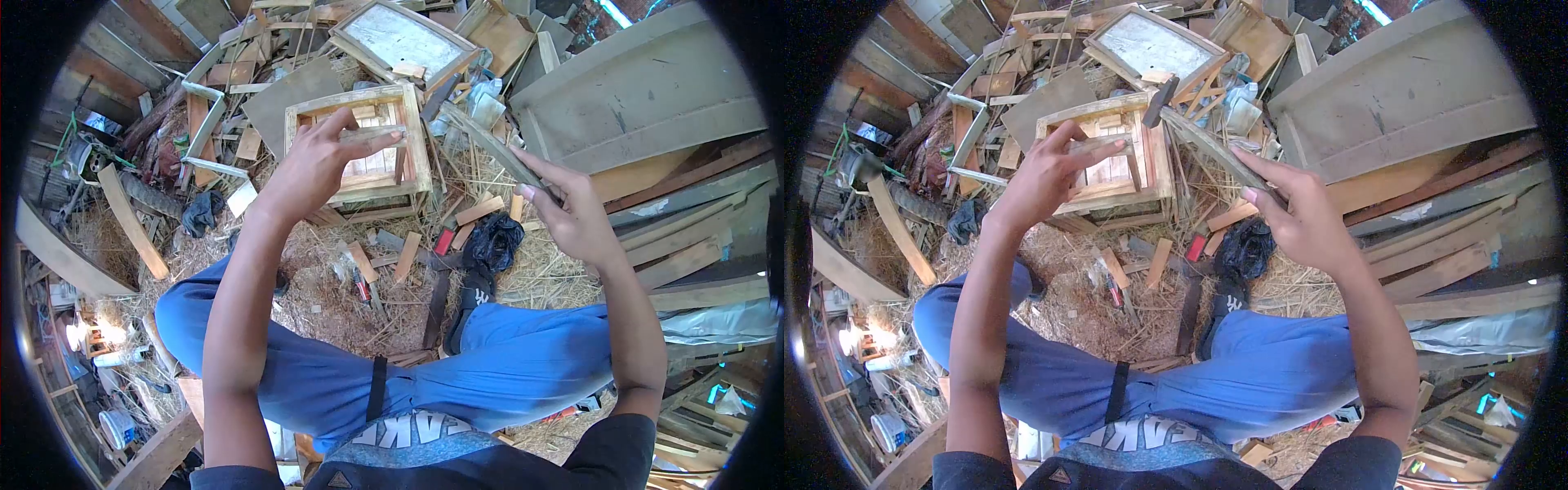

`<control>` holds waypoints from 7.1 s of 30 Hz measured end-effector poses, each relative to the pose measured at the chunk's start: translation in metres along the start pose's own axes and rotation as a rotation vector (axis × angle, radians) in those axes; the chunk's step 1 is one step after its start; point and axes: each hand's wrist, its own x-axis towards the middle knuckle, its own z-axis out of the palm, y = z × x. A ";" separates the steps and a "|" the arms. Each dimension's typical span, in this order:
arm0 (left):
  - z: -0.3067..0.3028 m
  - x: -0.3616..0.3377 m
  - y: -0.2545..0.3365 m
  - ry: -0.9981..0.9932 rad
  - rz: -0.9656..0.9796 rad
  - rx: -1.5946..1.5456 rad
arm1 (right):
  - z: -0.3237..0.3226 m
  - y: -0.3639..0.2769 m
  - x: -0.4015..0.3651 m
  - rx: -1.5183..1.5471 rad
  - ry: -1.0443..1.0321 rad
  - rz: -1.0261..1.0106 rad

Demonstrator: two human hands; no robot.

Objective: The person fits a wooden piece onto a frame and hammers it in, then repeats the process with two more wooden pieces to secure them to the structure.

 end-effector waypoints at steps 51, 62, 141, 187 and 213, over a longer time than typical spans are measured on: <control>0.003 0.001 -0.005 0.018 0.022 -0.123 | 0.025 -0.002 -0.008 -0.291 0.059 -0.301; 0.002 0.001 -0.005 0.018 -0.001 -0.155 | 0.029 0.003 -0.010 -0.279 0.037 -0.296; 0.007 -0.001 -0.009 0.058 -0.029 -0.121 | 0.032 -0.001 -0.005 -0.244 0.091 -0.255; 0.007 0.003 -0.008 0.089 0.010 -0.144 | 0.034 -0.007 -0.008 -0.326 0.001 -0.155; 0.010 0.001 -0.010 0.107 0.011 -0.139 | 0.044 -0.001 -0.010 -0.322 0.210 -0.250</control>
